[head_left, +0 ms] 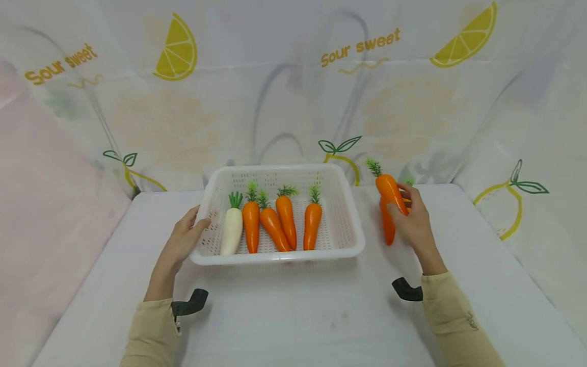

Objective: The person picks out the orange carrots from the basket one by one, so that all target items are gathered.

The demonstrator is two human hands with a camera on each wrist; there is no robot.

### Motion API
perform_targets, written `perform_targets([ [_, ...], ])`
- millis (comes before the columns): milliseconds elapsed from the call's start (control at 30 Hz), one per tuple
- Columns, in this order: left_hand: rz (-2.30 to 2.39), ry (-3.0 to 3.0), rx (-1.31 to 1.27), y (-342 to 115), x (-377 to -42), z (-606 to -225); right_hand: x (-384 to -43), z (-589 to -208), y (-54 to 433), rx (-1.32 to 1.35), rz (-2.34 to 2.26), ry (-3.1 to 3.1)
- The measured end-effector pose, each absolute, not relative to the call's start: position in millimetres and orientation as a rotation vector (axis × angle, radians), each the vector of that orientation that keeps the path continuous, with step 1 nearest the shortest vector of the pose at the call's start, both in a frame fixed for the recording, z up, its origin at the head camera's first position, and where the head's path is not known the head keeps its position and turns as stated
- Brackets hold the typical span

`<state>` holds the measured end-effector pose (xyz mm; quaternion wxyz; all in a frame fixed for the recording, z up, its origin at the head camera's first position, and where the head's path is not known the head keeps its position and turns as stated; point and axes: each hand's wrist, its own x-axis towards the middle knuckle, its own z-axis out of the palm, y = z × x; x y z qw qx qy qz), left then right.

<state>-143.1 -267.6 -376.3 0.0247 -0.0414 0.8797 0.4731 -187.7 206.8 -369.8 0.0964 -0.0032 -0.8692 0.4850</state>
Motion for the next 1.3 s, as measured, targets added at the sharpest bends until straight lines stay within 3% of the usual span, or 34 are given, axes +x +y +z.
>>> perform_targets([
  [700,1.473,2.706,-0.143,-267.6,-144.5,-376.8,-186.9,-401.5,272.7,-0.501,1.354,-2.534],
  [1300,1.480,2.703,-0.145,-267.7,-142.4,-378.5,-196.4,-425.3,295.8,-0.559,1.345,-2.619],
])
